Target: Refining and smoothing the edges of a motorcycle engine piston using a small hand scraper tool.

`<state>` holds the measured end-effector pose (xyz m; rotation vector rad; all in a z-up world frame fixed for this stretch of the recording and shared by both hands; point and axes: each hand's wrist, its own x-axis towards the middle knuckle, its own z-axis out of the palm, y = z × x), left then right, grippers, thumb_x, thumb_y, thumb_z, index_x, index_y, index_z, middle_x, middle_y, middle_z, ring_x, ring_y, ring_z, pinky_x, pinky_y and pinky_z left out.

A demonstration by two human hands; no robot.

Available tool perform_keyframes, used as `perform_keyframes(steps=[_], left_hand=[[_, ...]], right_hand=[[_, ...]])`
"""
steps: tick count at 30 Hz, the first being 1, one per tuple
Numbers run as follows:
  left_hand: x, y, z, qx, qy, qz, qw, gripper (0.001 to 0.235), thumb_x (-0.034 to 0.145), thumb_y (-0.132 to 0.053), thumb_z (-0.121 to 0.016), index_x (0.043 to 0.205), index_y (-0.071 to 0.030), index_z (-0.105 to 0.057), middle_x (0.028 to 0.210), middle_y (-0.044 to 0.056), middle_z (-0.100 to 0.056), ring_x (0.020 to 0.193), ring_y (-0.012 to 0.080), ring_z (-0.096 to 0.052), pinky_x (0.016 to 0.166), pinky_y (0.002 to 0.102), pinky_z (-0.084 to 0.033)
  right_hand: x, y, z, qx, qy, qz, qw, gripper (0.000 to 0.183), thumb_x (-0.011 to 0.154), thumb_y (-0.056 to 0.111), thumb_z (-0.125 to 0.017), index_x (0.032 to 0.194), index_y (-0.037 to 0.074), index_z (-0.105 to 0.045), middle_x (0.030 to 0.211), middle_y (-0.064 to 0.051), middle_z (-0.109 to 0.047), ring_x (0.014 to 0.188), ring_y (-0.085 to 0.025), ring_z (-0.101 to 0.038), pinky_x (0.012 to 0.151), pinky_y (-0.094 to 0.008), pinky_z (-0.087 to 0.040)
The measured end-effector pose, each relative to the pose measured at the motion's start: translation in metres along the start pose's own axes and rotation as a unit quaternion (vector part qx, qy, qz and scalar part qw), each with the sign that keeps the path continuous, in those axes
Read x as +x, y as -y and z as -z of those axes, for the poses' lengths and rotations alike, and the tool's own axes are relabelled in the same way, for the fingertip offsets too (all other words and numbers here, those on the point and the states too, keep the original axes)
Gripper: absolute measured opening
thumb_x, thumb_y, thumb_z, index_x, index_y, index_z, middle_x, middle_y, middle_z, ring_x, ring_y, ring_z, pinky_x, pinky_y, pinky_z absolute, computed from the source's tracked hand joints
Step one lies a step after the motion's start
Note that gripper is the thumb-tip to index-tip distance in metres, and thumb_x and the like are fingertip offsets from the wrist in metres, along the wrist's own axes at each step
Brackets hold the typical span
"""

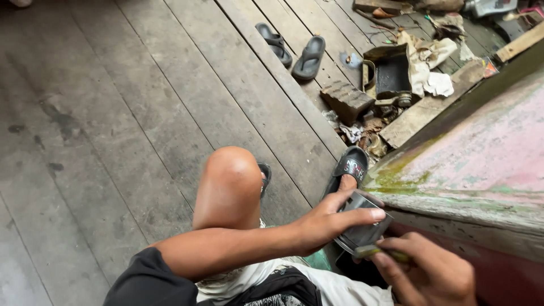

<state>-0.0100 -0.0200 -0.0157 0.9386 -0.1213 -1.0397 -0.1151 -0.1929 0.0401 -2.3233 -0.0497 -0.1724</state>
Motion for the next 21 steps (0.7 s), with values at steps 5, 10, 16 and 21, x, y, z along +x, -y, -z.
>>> perform_keyframes(steps=[5, 10, 16, 21], left_hand=[[0.008, 0.014, 0.003, -0.103, 0.051, -0.003, 0.993, 0.040, 0.100, -0.027, -0.065, 0.127, 0.001, -0.056, 0.102, 0.011, -0.066, 0.082, 0.0143, -0.065, 0.073, 0.027, -0.058], [0.014, 0.015, 0.004, -0.095, 0.033, 0.000, 0.995, 0.043, 0.099, -0.031, -0.059, 0.130, -0.001, -0.055, 0.112, 0.011, -0.061, 0.093, 0.0168, -0.062, 0.082, 0.027, -0.052], [0.020, 0.016, -0.001, -0.112, -0.028, 0.013, 0.993, 0.050, 0.091, -0.034, -0.060, 0.129, -0.003, -0.052, 0.118, 0.010, -0.058, 0.105, 0.0156, -0.056, 0.092, 0.027, -0.043], [0.016, 0.008, -0.006, -0.028, -0.034, -0.045, 0.998, 0.074, 0.084, -0.043, -0.070, 0.130, 0.007, -0.042, 0.109, 0.016, -0.060, 0.092, 0.0182, -0.065, 0.082, 0.028, -0.055]], right_hand=[[-0.004, -0.015, 0.004, -0.073, -0.062, -0.048, 0.994, 0.017, 0.076, 0.005, -0.076, 0.092, 0.006, -0.077, 0.071, -0.004, -0.076, 0.044, -0.009, -0.057, 0.045, -0.020, -0.044], [0.001, -0.020, 0.003, -0.077, -0.070, -0.047, 0.993, 0.019, 0.075, 0.005, -0.079, 0.093, 0.000, -0.077, 0.070, -0.007, -0.076, 0.042, -0.009, -0.057, 0.043, -0.021, -0.044], [-0.006, -0.035, 0.002, -0.102, -0.041, -0.061, 0.992, 0.019, 0.070, 0.008, -0.082, 0.089, 0.009, -0.080, 0.060, -0.002, -0.076, 0.035, -0.008, -0.056, 0.038, -0.021, -0.043], [-0.014, -0.052, 0.005, -0.088, -0.098, -0.098, 0.986, 0.018, 0.085, -0.001, -0.078, 0.102, -0.004, -0.075, 0.076, -0.018, -0.074, 0.065, -0.021, -0.073, 0.063, -0.031, -0.059]])
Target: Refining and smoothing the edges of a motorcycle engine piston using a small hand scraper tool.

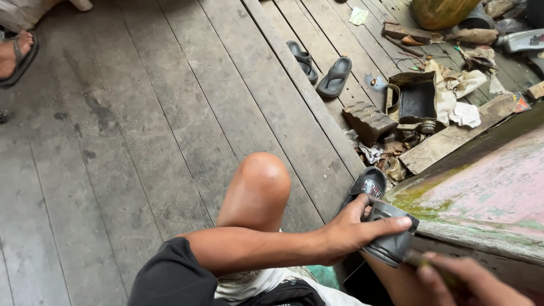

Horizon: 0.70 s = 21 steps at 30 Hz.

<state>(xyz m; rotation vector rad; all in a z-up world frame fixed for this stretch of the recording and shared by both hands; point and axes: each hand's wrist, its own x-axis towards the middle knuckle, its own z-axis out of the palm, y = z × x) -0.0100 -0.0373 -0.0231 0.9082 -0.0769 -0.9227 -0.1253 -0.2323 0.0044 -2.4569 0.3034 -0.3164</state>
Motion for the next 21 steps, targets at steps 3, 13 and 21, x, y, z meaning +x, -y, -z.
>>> perform_keyframes(steps=[3, 13, 21], left_hand=[[0.001, 0.000, -0.002, -0.004, -0.031, 0.011, 0.999, 0.081, 0.076, -0.045, -0.075, 0.128, 0.009, -0.043, 0.102, 0.013, -0.058, 0.080, 0.0132, -0.062, 0.070, 0.023, -0.053], [0.010, 0.011, 0.001, -0.108, 0.011, 0.024, 0.994, 0.070, 0.090, -0.034, -0.074, 0.133, 0.005, -0.035, 0.104, 0.019, -0.063, 0.085, 0.0213, -0.071, 0.071, 0.027, -0.061], [0.014, 0.011, -0.003, -0.071, -0.009, 0.022, 0.997, 0.060, 0.087, -0.036, -0.074, 0.126, 0.005, -0.055, 0.099, 0.010, -0.063, 0.080, 0.0121, -0.065, 0.070, 0.021, -0.055]], right_hand=[[-0.002, -0.010, -0.008, -0.018, 0.084, 0.120, 0.989, 0.022, 0.068, 0.018, -0.082, 0.088, 0.026, -0.082, 0.049, 0.008, -0.067, 0.037, -0.006, -0.056, 0.040, -0.021, -0.044], [0.010, 0.032, 0.005, -0.051, 0.070, 0.081, 0.993, 0.020, 0.065, 0.008, -0.084, 0.084, 0.013, -0.082, 0.052, 0.001, -0.069, 0.036, -0.008, -0.054, 0.039, -0.021, -0.039], [0.012, 0.013, 0.009, -0.063, 0.070, 0.050, 0.994, 0.020, 0.068, 0.013, -0.085, 0.089, 0.014, -0.083, 0.049, -0.001, -0.067, 0.034, -0.010, -0.053, 0.038, -0.023, -0.037]])
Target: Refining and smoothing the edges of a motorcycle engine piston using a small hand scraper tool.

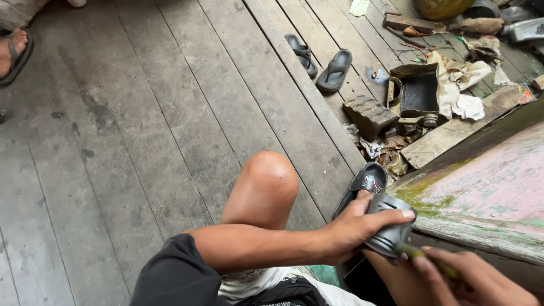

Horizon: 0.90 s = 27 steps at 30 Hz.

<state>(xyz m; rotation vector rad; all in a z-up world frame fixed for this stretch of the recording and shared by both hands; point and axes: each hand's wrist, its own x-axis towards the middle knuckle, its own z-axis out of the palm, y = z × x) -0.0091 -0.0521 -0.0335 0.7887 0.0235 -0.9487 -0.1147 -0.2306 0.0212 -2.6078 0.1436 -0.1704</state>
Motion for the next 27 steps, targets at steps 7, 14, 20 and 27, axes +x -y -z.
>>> perform_keyframes(steps=[7, 14, 20, 27], left_hand=[[-0.003, -0.015, -0.011, 0.052, -0.036, 0.028, 0.998, 0.075, 0.080, -0.045, -0.066, 0.132, 0.008, -0.050, 0.121, 0.014, -0.048, 0.098, 0.0167, -0.058, 0.085, 0.026, -0.050], [0.012, 0.007, 0.003, 0.030, 0.018, -0.001, 0.999, 0.073, 0.085, -0.043, -0.070, 0.133, 0.009, -0.050, 0.107, 0.014, -0.060, 0.084, 0.0152, -0.064, 0.076, 0.023, -0.055], [0.010, 0.000, 0.000, 0.008, 0.006, -0.001, 1.000, 0.065, 0.087, -0.039, -0.070, 0.132, 0.005, -0.052, 0.103, 0.010, -0.062, 0.081, 0.0107, -0.063, 0.070, 0.020, -0.053], [0.013, 0.002, 0.001, -0.030, 0.000, -0.001, 1.000, 0.064, 0.090, -0.035, -0.071, 0.136, 0.003, -0.047, 0.105, 0.013, -0.061, 0.077, 0.0147, -0.067, 0.068, 0.022, -0.058]], right_hand=[[-0.002, -0.031, -0.014, 0.022, -0.018, 0.030, 0.999, 0.019, 0.069, 0.013, -0.085, 0.087, 0.012, -0.080, 0.052, -0.001, -0.068, 0.035, -0.008, -0.053, 0.039, -0.021, -0.039], [0.003, -0.020, -0.007, -0.012, 0.024, 0.011, 1.000, 0.019, 0.066, 0.020, -0.086, 0.085, 0.020, -0.084, 0.046, 0.005, -0.069, 0.032, -0.006, -0.052, 0.038, -0.021, -0.034], [-0.004, -0.038, -0.020, -0.022, -0.002, 0.044, 0.999, 0.016, 0.066, 0.020, -0.086, 0.081, 0.019, -0.082, 0.047, 0.003, -0.067, 0.034, -0.007, -0.055, 0.039, -0.021, -0.040], [0.004, -0.003, -0.006, 0.005, -0.008, -0.033, 0.999, 0.012, 0.070, 0.019, -0.084, 0.081, 0.015, -0.084, 0.044, 0.001, -0.065, 0.033, -0.008, -0.047, 0.039, -0.021, -0.032]])
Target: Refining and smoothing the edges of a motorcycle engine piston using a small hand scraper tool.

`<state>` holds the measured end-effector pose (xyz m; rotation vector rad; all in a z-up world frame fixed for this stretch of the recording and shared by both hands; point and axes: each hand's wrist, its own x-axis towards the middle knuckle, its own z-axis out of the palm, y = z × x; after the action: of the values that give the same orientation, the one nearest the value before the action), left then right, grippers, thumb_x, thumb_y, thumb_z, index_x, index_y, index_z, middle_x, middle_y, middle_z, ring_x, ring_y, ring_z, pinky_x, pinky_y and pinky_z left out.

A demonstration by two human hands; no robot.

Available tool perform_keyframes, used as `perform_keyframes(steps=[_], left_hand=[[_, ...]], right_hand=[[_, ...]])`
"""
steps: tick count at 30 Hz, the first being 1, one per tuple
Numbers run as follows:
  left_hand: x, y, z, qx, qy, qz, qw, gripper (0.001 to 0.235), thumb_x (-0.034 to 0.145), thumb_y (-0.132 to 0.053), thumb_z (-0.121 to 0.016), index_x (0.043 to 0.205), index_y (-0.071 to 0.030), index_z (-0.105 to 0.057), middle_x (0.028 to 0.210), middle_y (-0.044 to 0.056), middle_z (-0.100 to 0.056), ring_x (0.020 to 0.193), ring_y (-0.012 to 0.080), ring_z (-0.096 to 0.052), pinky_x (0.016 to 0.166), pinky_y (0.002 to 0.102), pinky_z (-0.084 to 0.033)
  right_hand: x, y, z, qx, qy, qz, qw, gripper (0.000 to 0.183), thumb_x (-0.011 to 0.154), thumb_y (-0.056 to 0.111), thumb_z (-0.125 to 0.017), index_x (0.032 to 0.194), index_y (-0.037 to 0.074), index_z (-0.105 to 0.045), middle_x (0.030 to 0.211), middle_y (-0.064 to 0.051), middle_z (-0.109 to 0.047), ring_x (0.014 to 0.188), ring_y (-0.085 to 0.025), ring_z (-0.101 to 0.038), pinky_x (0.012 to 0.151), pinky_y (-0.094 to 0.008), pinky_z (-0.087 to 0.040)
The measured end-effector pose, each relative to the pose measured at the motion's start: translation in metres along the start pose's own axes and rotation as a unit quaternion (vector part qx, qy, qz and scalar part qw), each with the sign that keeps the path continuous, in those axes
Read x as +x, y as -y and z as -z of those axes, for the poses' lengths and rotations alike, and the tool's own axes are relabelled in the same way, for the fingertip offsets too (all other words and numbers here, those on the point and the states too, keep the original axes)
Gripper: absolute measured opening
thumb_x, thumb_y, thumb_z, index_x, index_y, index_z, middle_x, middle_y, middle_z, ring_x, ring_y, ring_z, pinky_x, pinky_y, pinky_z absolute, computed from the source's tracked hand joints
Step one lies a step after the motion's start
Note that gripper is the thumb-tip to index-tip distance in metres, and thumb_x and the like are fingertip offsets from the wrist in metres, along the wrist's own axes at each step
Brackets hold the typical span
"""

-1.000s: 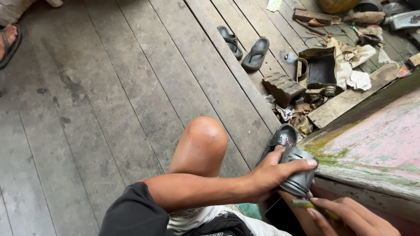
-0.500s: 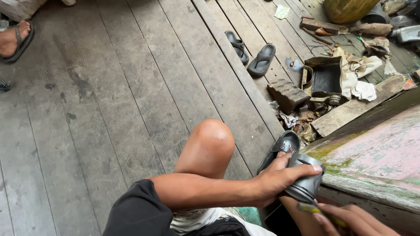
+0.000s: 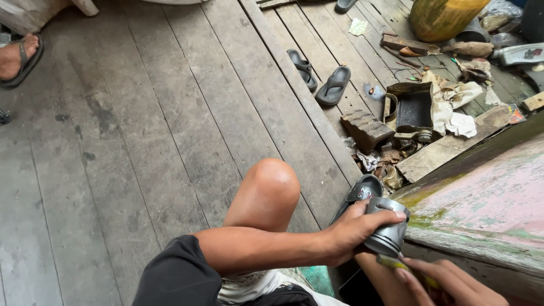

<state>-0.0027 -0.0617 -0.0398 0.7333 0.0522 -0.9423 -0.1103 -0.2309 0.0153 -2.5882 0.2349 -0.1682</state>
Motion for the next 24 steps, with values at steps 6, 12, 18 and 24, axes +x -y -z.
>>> perform_keyframes(steps=[6, 12, 18, 24], left_hand=[[-0.004, -0.007, -0.007, 0.051, -0.046, 0.028, 0.997, 0.058, 0.087, -0.037, -0.066, 0.131, -0.001, -0.054, 0.107, 0.009, -0.061, 0.091, 0.0124, -0.060, 0.079, 0.023, -0.051], [0.002, 0.005, -0.004, -0.011, -0.056, 0.029, 0.998, 0.046, 0.091, -0.031, -0.067, 0.126, -0.003, -0.056, 0.100, 0.007, -0.064, 0.082, 0.0107, -0.061, 0.072, 0.022, -0.051], [0.016, 0.015, 0.007, -0.078, 0.004, 0.066, 0.995, 0.046, 0.093, -0.036, -0.058, 0.122, 0.000, -0.057, 0.103, 0.010, -0.065, 0.087, 0.0158, -0.063, 0.078, 0.026, -0.053], [0.032, 0.026, 0.020, -0.083, 0.012, 0.071, 0.994, 0.046, 0.095, -0.028, -0.059, 0.129, 0.002, -0.049, 0.105, 0.015, -0.063, 0.083, 0.0207, -0.067, 0.066, 0.034, -0.063]], right_hand=[[0.004, 0.020, 0.005, 0.037, -0.040, 0.053, 0.997, 0.016, 0.070, 0.009, -0.082, 0.085, 0.007, -0.081, 0.057, -0.002, -0.072, 0.035, -0.009, -0.043, 0.038, -0.021, -0.031], [0.004, 0.021, 0.010, 0.041, -0.003, 0.027, 0.999, 0.017, 0.070, 0.016, -0.084, 0.085, 0.010, -0.082, 0.062, 0.000, -0.076, 0.041, -0.010, -0.056, 0.039, -0.024, -0.045], [0.007, 0.021, 0.012, 0.048, -0.025, 0.051, 0.997, 0.014, 0.068, 0.018, -0.084, 0.081, 0.011, -0.082, 0.061, 0.001, -0.078, 0.040, -0.008, -0.061, 0.039, -0.023, -0.048], [0.009, 0.010, 0.011, 0.071, -0.032, 0.052, 0.996, 0.013, 0.069, 0.018, -0.084, 0.079, 0.010, -0.083, 0.055, 0.000, -0.078, 0.038, -0.007, -0.059, 0.037, -0.023, -0.048]])
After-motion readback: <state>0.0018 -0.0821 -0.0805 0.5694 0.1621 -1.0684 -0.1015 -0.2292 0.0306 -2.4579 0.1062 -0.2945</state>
